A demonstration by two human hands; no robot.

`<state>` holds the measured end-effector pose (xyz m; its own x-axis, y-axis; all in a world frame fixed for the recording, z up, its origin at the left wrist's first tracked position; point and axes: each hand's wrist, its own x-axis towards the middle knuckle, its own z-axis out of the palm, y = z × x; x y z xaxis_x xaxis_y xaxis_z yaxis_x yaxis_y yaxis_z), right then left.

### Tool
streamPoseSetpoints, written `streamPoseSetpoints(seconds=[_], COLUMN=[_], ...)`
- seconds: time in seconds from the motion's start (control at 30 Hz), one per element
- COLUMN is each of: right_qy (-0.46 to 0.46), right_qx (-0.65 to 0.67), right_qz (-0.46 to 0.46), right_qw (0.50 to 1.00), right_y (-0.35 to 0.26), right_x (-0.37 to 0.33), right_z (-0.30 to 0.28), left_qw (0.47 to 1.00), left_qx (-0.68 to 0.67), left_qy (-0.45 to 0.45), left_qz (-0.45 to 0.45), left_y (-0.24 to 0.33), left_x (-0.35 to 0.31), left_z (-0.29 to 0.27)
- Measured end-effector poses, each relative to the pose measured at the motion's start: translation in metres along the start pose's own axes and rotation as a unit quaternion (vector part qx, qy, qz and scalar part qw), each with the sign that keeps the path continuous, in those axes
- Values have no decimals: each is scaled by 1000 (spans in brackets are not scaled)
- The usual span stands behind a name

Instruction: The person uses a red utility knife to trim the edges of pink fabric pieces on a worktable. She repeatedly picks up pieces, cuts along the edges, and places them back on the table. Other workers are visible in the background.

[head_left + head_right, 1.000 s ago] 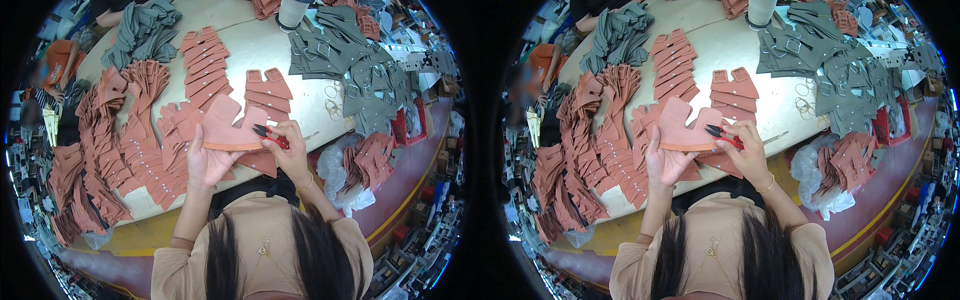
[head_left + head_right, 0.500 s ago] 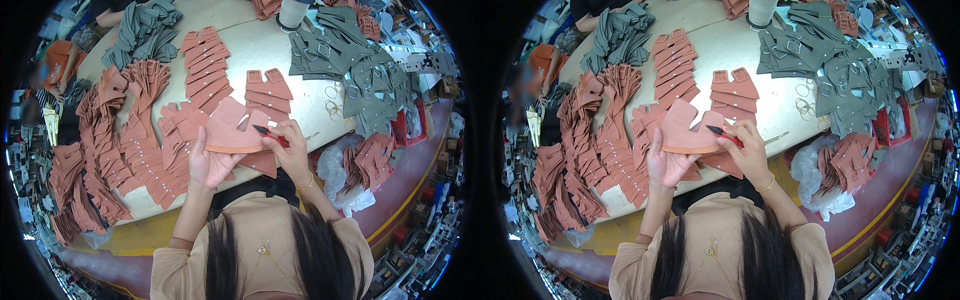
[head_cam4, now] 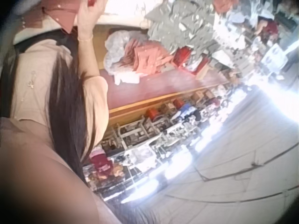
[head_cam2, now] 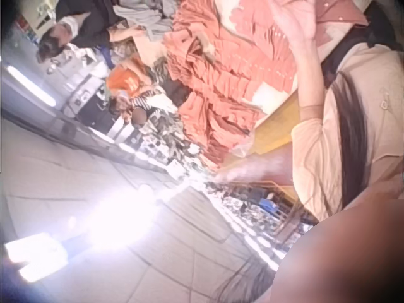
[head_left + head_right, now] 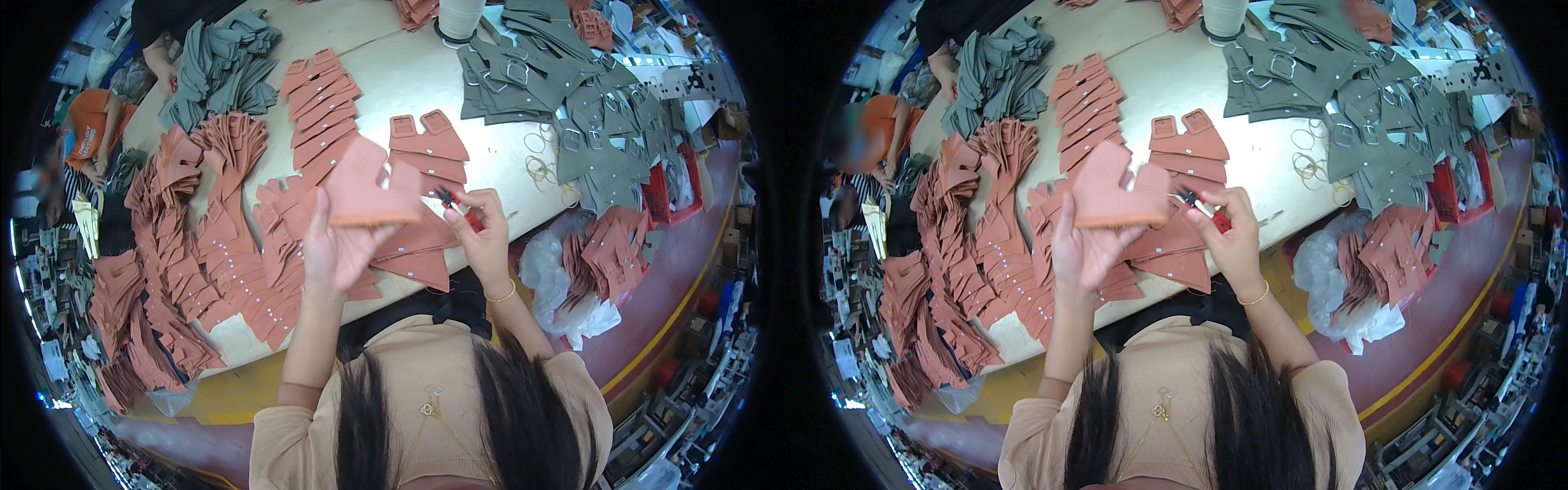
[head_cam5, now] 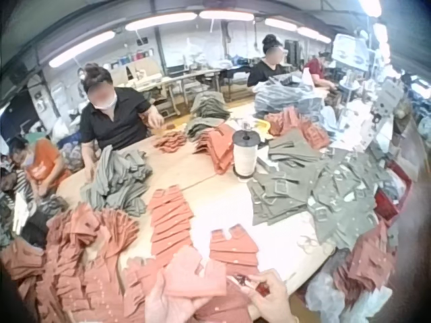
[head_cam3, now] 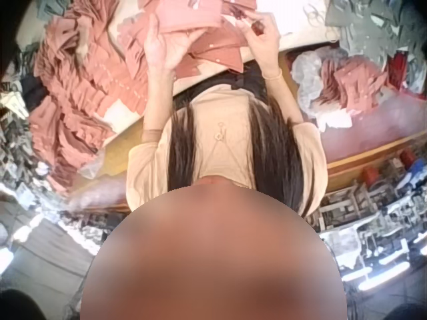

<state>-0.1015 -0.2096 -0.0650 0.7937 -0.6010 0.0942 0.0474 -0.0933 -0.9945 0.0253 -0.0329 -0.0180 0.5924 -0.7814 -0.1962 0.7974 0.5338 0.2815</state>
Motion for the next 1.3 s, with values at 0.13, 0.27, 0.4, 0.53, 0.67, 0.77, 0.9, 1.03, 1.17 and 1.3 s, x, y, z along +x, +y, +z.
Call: streamPoseSetpoints(seconds=[0.13, 0.27, 0.4, 0.53, 0.67, 0.77, 0.9, 1.03, 1.17, 1.3], right_qy=[30, 68, 59, 60, 3, -29, -78, -108, -138, -159], right_qx=[-18, 1, -15, -53, -94, -115, -127, -157, -138, -183], right_qz=[7, 3, 26, 56, 63, 90, 50, 10, -26, -84], right_qw=[999, 998, 998, 995, 994, 989, 988, 982, 980, 967], right_y=[4, 3, 3, 6, 11, 11, 7, 0, -3, -4], right_x=[2, 0, -5, -6, 0, 4, 8, 6, -2, -9], right_z=[-21, -28, -37, -45, -41, -27, -1, 14, 21, 25], left_qw=[923, 677, 370, 441, 466, 308, 307, 362, 612, 856], left_qx=[340, 728, 925, 896, 880, 946, 941, 918, 766, 492], left_qy=[69, 86, 69, 42, 74, 101, 120, 130, 179, 132], left_qz=[167, 55, -55, 31, 55, -25, -70, 97, 80, 88], left_y=[1, -39, -78, -71, -17, 2, -1, -18, -29, -23], left_x=[77, 164, 186, 169, 92, 26, -5, -15, -26, -30], left_z=[-2, -5, -26, -49, -57, -56, -63, -68, -68, -64])
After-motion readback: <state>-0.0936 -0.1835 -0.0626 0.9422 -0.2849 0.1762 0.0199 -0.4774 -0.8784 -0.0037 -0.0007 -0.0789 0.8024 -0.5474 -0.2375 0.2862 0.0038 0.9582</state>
